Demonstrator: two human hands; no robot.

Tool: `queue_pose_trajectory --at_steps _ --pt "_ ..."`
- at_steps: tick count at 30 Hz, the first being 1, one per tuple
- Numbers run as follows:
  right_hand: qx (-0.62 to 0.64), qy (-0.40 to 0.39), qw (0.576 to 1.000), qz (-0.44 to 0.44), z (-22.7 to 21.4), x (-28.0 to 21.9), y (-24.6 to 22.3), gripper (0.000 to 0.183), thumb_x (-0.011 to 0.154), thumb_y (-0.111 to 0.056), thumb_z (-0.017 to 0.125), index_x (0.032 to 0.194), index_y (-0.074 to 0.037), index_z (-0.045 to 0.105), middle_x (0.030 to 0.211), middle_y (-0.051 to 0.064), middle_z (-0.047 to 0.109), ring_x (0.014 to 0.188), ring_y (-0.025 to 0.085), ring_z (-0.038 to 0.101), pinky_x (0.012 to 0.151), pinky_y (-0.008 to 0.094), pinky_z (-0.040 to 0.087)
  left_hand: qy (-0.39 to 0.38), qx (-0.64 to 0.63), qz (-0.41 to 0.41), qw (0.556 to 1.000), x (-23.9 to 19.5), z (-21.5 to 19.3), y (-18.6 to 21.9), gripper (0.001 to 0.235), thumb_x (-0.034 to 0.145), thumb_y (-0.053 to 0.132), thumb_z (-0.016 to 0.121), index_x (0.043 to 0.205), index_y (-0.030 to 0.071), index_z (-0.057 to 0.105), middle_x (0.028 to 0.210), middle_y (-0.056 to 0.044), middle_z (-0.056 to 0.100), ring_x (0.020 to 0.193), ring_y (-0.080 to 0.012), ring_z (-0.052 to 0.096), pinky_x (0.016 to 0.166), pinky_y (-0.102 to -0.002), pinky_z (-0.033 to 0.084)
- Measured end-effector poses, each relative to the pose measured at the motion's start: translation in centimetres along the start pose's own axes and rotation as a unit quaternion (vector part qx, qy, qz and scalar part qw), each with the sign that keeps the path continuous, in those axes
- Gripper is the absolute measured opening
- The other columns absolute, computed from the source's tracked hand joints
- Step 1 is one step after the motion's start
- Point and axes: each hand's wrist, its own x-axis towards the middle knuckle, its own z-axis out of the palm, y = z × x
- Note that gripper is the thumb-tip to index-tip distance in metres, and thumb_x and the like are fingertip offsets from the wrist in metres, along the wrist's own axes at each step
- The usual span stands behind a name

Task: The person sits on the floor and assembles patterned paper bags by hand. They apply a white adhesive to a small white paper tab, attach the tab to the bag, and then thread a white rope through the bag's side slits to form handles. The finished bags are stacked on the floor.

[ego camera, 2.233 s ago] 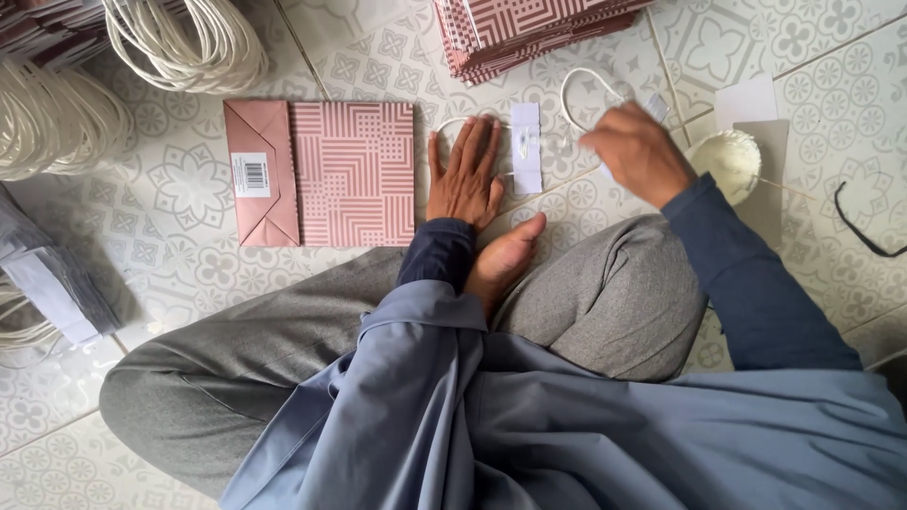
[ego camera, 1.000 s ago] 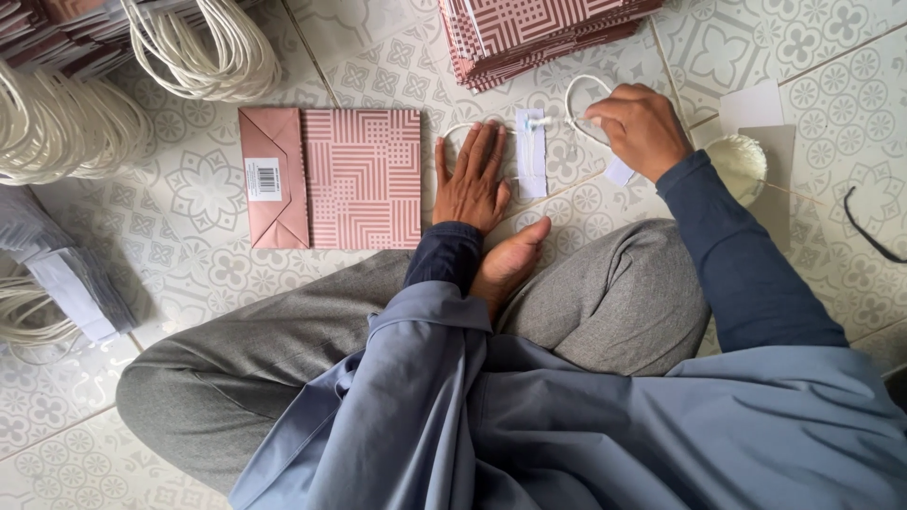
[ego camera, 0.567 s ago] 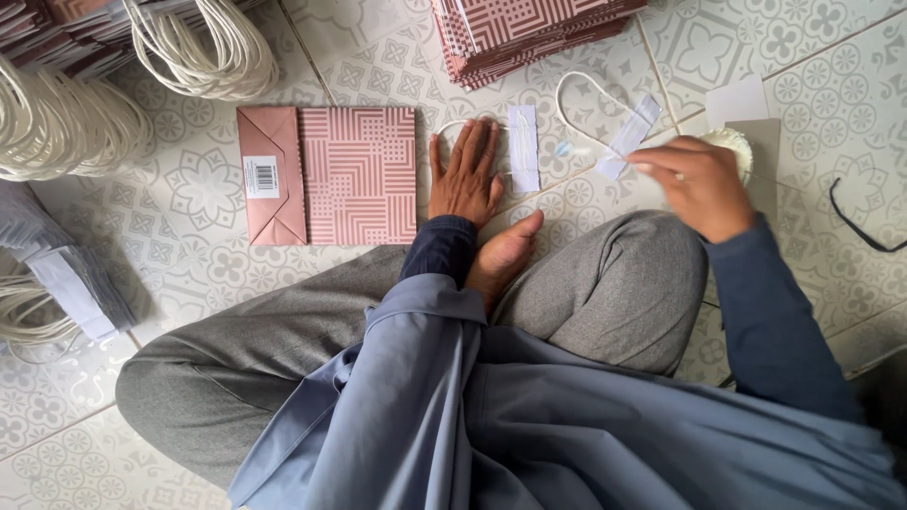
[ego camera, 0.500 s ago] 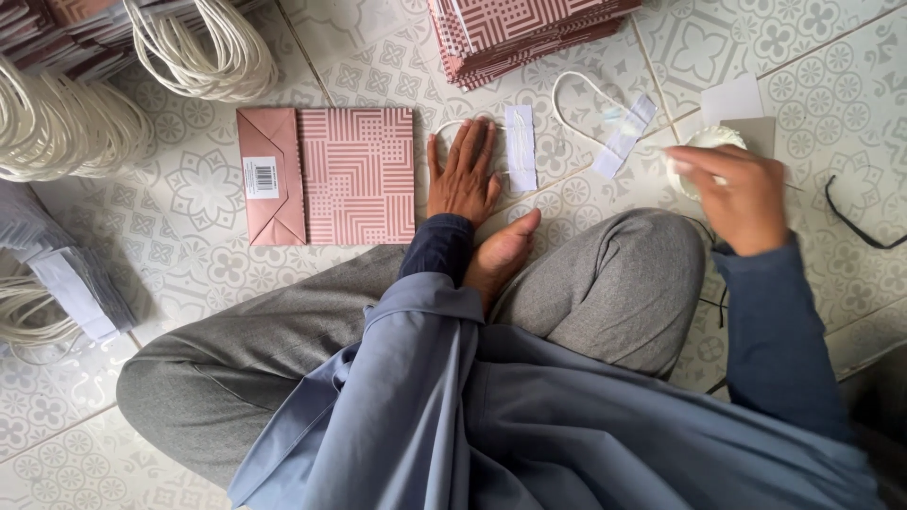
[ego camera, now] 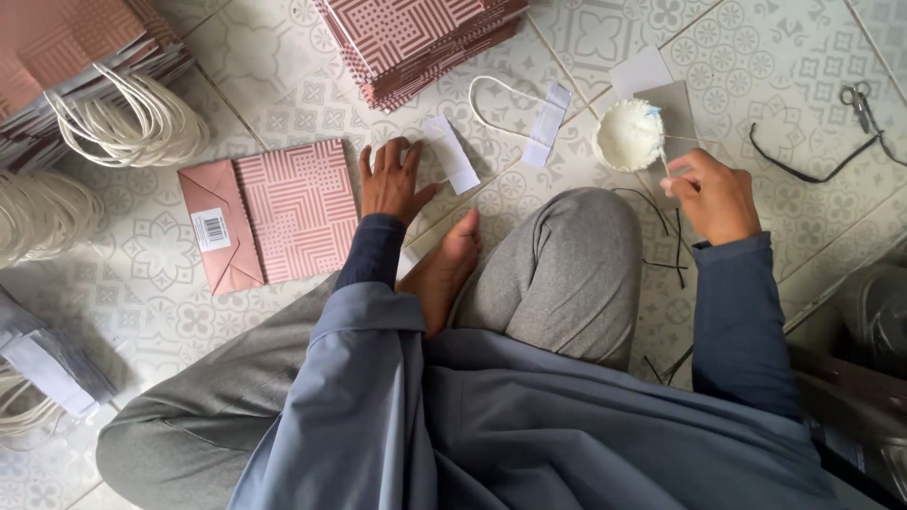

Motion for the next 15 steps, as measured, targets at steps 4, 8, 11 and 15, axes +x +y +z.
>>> queue_pose_trajectory --at_steps 4,8,11,15 --pt "0.042 0.017 0.998 -0.032 0.7 0.8 1.1 0.035 0.107 -0.005 0.046 0.125 -0.003 0.076 0.11 0.017 0.076 0.106 0.026 0.071 0.107 0.035 0.051 0.035 -0.033 -0.013 0.999 -1.9 -2.4 1.0 0.075 0.081 0.058 0.082 0.14 0.018 0.06 0.13 -0.008 0.056 0.113 -0.03 0.061 0.112 -0.061 0.032" --pt "0.039 0.003 0.999 0.004 0.8 1.6 1.1 0.034 0.107 -0.008 0.047 0.124 -0.004 0.076 0.106 0.014 0.077 0.102 0.025 0.07 0.1 0.035 0.052 0.066 -0.095 -0.024 0.993 -3.6 -5.0 2.0 0.072 0.086 0.054 0.082 0.142 0.018 0.055 0.131 -0.01 0.054 0.119 -0.0291 0.059 0.114 -0.061 0.031" --pt "0.029 -0.028 0.997 0.064 -0.3 1.7 -1.0 0.022 0.108 -0.016 0.055 0.124 -0.004 0.064 0.096 0.015 0.076 0.099 0.033 0.068 0.091 0.046 0.052 0.091 -0.126 -0.029 0.987 -4.7 -6.5 2.7 0.073 0.088 0.053 0.081 0.145 0.017 0.053 0.132 -0.01 0.054 0.124 -0.0272 0.058 0.115 -0.06 0.032" --pt "0.044 -0.053 0.991 0.113 -1.5 1.4 -2.9 0.03 0.105 -0.023 0.063 0.123 -0.003 0.048 0.092 0.014 0.076 0.104 0.032 0.065 0.091 0.044 0.048 0.118 -0.172 -0.039 0.977 -5.5 -8.9 3.7 0.069 0.092 0.058 0.073 0.143 0.015 0.056 0.129 -0.012 0.056 0.123 -0.0278 0.057 0.112 -0.056 0.036"
